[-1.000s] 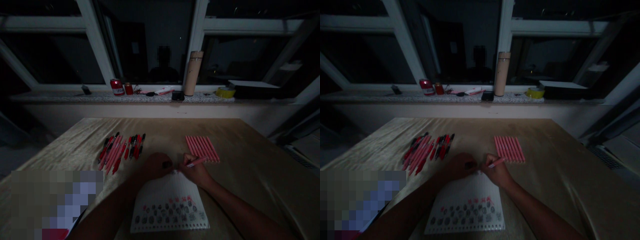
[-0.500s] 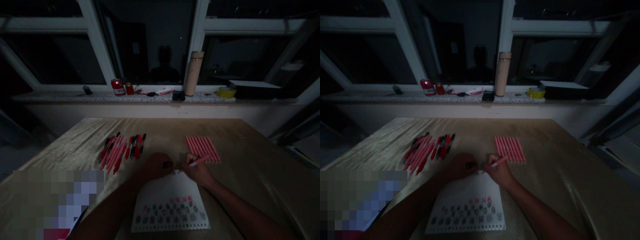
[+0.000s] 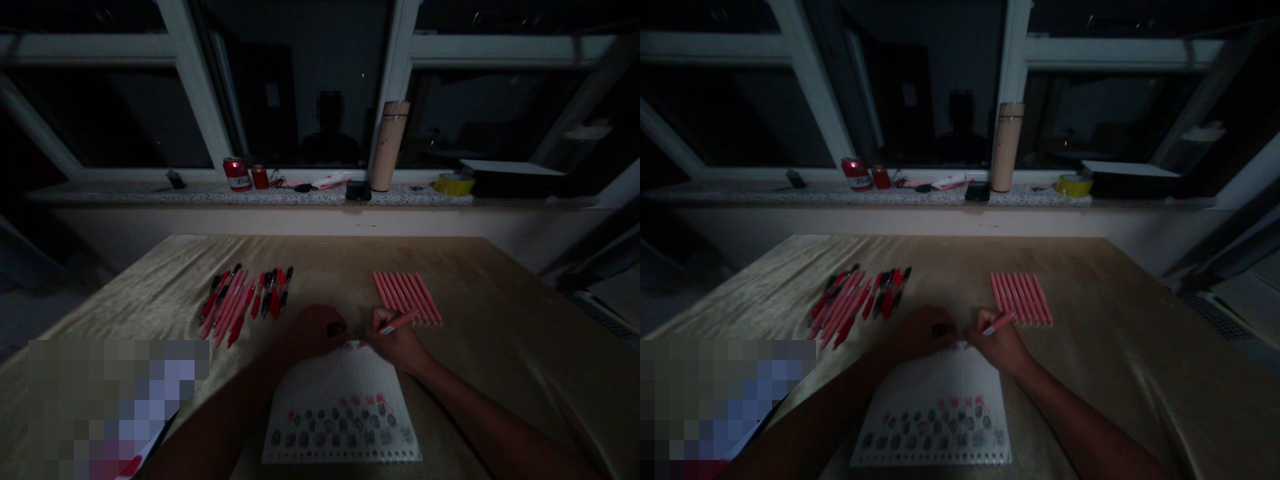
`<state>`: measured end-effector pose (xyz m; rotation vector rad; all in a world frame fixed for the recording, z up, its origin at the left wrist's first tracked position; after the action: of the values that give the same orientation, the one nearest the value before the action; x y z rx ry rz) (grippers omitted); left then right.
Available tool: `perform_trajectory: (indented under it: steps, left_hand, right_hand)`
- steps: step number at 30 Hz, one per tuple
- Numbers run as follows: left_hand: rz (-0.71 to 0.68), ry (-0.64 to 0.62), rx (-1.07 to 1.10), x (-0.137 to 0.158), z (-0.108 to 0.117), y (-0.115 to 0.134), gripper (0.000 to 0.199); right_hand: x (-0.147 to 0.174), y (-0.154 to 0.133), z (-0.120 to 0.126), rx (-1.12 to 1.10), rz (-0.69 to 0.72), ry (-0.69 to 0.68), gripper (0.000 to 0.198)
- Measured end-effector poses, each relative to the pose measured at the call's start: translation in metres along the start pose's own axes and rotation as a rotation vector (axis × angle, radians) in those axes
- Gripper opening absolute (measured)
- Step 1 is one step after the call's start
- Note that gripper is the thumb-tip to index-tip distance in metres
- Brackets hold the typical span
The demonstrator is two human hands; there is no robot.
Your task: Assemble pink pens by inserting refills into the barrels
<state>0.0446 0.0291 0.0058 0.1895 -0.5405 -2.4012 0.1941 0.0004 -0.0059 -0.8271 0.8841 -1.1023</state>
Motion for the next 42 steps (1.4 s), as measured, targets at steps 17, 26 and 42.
perform_trajectory:
  steps: [17,26,42]
  left_hand:
    - [-0.065,0.056,-0.058,0.003,0.004,0.008,0.023]
    - [-0.182,0.103,0.080,0.002,0.011,0.030,0.028]
    - [0.133,0.268,0.902,0.006,0.021,-0.013,0.025]
  right_hand:
    - [-0.001,-0.002,0.006,-0.058,-0.028,0.039,0.026]
    - [-0.004,-0.013,-0.006,-0.461,-0.067,-0.059,0.029]
    - [-0.005,-0.009,0.000,-1.385,-0.200,0.012,0.029]
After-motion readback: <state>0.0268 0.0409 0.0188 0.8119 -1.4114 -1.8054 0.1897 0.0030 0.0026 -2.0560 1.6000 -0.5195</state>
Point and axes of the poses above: each hand's wrist, its own x-axis away from the middle knuckle, its own z-axis out of the back of the hand, y = z × x, the point moved 6 cm from there along -x, towards the middle knuckle, and after that the axes turned 9 degrees about -y, right-handed, at the moved point
